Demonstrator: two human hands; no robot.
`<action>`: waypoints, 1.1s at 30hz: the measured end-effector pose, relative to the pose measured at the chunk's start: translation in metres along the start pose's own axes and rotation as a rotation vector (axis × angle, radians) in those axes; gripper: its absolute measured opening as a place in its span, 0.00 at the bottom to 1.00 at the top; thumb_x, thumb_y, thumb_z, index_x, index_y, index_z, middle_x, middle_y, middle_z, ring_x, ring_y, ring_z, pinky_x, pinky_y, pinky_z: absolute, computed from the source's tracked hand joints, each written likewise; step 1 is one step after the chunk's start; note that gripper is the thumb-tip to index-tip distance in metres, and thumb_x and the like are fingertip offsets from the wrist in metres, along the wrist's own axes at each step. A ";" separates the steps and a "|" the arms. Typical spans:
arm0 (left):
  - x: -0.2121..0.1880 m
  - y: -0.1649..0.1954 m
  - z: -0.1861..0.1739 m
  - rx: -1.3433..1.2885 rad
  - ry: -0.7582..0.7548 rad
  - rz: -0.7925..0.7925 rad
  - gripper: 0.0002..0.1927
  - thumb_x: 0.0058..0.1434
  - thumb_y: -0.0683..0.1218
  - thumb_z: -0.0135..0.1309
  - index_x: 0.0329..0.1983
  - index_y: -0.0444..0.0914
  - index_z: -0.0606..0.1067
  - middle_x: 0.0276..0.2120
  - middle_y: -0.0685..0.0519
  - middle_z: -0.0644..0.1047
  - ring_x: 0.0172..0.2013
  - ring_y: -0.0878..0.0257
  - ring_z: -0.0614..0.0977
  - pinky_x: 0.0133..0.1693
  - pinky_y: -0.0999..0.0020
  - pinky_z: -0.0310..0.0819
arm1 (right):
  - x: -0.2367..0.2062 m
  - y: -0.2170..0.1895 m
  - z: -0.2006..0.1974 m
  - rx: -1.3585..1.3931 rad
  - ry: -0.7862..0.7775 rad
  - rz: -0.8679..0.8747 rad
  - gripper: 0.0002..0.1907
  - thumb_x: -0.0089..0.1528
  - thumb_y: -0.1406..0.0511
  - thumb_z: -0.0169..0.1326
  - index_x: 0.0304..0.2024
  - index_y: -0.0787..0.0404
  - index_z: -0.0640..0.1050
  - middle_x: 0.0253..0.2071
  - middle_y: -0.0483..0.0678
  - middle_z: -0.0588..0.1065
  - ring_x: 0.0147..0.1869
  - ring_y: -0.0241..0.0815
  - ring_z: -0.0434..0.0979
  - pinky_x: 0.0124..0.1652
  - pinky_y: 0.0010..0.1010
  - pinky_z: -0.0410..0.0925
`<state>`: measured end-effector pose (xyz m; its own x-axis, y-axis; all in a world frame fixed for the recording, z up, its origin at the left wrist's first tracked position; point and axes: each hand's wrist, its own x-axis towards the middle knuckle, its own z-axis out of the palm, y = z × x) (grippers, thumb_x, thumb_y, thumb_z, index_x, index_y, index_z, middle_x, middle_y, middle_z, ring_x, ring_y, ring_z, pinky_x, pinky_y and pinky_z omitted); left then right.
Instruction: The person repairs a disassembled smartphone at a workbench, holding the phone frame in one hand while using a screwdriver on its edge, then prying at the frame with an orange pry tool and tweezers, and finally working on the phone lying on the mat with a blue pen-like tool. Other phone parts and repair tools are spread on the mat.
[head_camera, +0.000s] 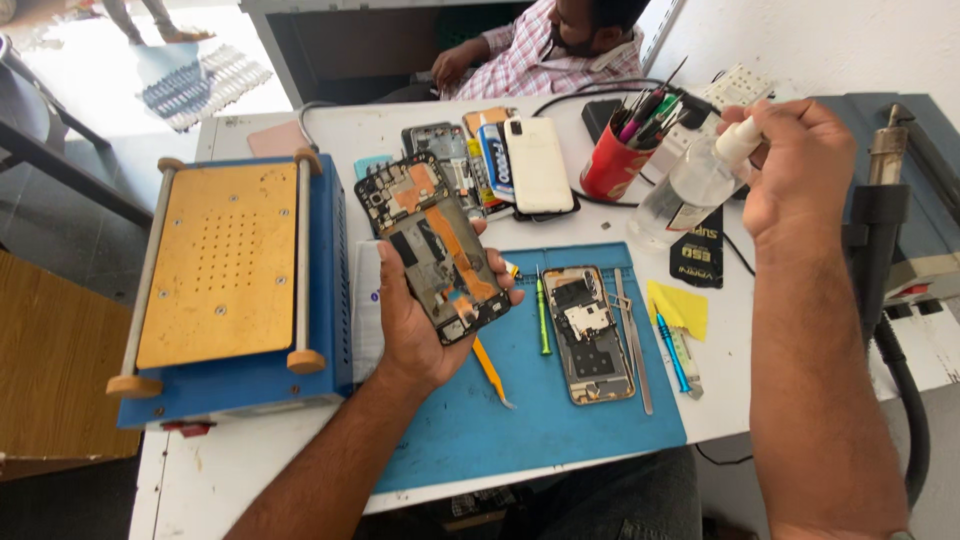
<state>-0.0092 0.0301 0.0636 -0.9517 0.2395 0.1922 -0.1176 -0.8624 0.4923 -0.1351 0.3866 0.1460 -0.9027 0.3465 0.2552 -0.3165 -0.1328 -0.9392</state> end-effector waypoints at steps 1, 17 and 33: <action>-0.002 0.001 0.001 -0.013 -0.006 -0.002 0.49 0.68 0.77 0.32 0.68 0.31 0.64 0.45 0.40 0.76 0.48 0.51 0.81 0.52 0.47 0.81 | -0.003 -0.003 0.002 0.001 -0.006 0.016 0.03 0.67 0.72 0.57 0.38 0.63 0.75 0.42 0.53 0.80 0.49 0.47 0.86 0.54 0.47 0.80; -0.005 -0.002 0.001 -0.030 -0.045 -0.054 0.50 0.67 0.78 0.33 0.70 0.32 0.63 0.46 0.40 0.75 0.48 0.51 0.80 0.53 0.48 0.79 | 0.003 0.012 -0.015 0.132 -0.099 0.012 0.09 0.68 0.68 0.63 0.42 0.65 0.75 0.44 0.55 0.80 0.51 0.50 0.84 0.57 0.44 0.78; 0.015 -0.004 -0.026 -0.157 -0.069 -0.193 0.50 0.69 0.78 0.27 0.72 0.32 0.61 0.49 0.39 0.75 0.52 0.50 0.80 0.58 0.46 0.77 | -0.126 0.034 0.039 -0.552 -0.275 -0.677 0.08 0.71 0.74 0.52 0.53 0.69 0.72 0.58 0.57 0.70 0.64 0.44 0.73 0.61 0.34 0.73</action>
<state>-0.0305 0.0260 0.0422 -0.8862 0.4317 0.1679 -0.3428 -0.8550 0.3892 -0.0440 0.3026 0.0905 -0.6349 -0.0545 0.7707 -0.6833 0.5052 -0.5272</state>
